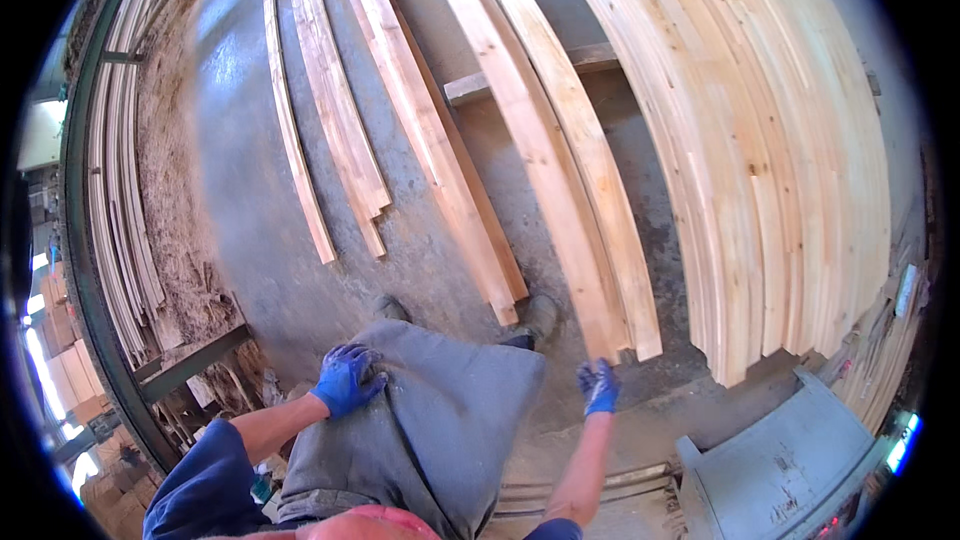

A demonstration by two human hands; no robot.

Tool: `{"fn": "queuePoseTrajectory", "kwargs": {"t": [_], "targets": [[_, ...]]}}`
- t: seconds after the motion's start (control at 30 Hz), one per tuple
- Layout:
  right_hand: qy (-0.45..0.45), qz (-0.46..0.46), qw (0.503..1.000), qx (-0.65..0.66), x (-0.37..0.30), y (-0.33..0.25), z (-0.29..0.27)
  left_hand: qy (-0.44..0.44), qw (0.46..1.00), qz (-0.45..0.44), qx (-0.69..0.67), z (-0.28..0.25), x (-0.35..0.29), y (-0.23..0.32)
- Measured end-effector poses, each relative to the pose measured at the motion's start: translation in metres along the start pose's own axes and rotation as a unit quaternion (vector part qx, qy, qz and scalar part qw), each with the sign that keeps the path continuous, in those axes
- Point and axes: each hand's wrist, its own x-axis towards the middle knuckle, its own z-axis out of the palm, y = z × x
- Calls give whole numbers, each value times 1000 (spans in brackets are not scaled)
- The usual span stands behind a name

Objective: The person picks up long wooden planks from a pile and places them into a large circular wooden frame. They measure the planks with a tape measure and use a brush to apply a substance to the frame. The person repeats this process with multiple planks, fitting them into the structure.

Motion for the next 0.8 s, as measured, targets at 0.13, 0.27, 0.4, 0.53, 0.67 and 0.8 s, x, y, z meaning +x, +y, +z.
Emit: {"fn": "queuePoseTrajectory", "kwargs": {"t": [0.13, 0.27, 0.4, 0.53, 0.67, 0.8], "targets": [[-191, 49, 979, -52, -126, -10, 44, -15, 999, -37, 12, 12, -32, 3], [-313, 37, 915, -253, -272, -34, 114, -70, 873, -179, -449, 13, -37, 16], [-377, 51, 891, -246, -369, 17, 151, -62, 571, -161, -802, -72, -15, 51], [-427, 120, 858, -258, -451, 61, 159, 50, 569, -175, -802, -152, -36, 59], [-536, 181, 705, -427, -507, 70, 173, 124, 656, -156, -728, -197, -134, 26], [-543, 207, 633, -511, -512, 83, 231, 182, 694, -163, -677, -190, -266, -46]]}}
